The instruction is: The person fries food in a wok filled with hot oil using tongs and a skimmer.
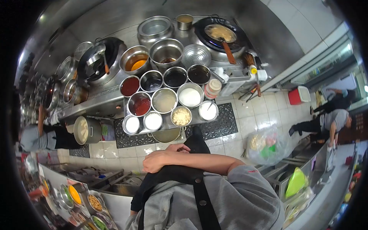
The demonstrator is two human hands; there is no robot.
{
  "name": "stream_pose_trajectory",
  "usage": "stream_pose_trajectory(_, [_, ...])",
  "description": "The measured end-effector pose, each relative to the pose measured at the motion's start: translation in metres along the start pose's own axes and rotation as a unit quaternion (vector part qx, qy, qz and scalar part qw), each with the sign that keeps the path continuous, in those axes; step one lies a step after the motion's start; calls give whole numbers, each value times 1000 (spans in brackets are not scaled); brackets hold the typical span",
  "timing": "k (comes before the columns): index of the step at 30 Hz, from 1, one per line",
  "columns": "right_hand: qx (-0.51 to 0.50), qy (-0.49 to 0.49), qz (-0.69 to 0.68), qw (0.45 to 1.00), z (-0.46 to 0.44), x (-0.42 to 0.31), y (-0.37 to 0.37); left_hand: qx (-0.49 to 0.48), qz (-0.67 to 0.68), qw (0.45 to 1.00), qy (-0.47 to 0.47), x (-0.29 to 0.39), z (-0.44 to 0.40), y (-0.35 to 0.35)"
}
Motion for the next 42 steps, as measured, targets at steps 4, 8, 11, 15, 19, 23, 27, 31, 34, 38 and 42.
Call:
stream_pose_trajectory(4, [27, -45, -30, 998, 15, 10, -7, -66, 9, 997, 33, -2, -14, -22])
stream_pose_trajectory(8, [56, -100, -56, 992, 32, 20, -19, -138, 1, 990, 27, 20, -23, -48])
stream_pose_trajectory(11, [89, -132, -58, 985, 64, 23, -8, -207, 126, 970, 19, 48, -33, -75])
stream_pose_trajectory(15, [344, -79, 51, 934, 122, 23, 26, -220, 214, 949, -77, 137, -63, -83])
stream_pose_trajectory(19, [491, 40, 14, 870, 204, 7, 79, -105, 345, 923, -133, 243, -140, -58])
stream_pose_trajectory(23, [538, 46, 37, 841, 293, 24, 88, 46, 529, 836, -136, 290, -274, -9])
stream_pose_trajectory(27, [527, -1, -31, 849, 379, 72, 77, 160, 498, 852, -21, 307, -412, 34])
stream_pose_trajectory(31, [524, -122, -52, 842, 449, 102, 64, 97, 567, 818, 10, 291, -502, 41])
stream_pose_trajectory(34, [534, -168, -63, 826, 474, 121, 53, 110, 611, 784, 2, 286, -529, 44])
stream_pose_trajectory(38, [532, -190, -57, 823, 473, 141, 51, 85, 586, 804, -54, 288, -540, 66])
stream_pose_trajectory(42, [526, -203, -65, 823, 470, 144, 60, 19, 625, 777, -66, 289, -534, 98])
Point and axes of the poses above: each hand's wrist, its own z-axis away from the middle knuckle, its own y-axis out of the back of the hand, x = y × z, the point moved 5 cm from there along -z, towards the middle knuckle, and after that the axes turned 12 degrees about z, right-handed, at the moved point
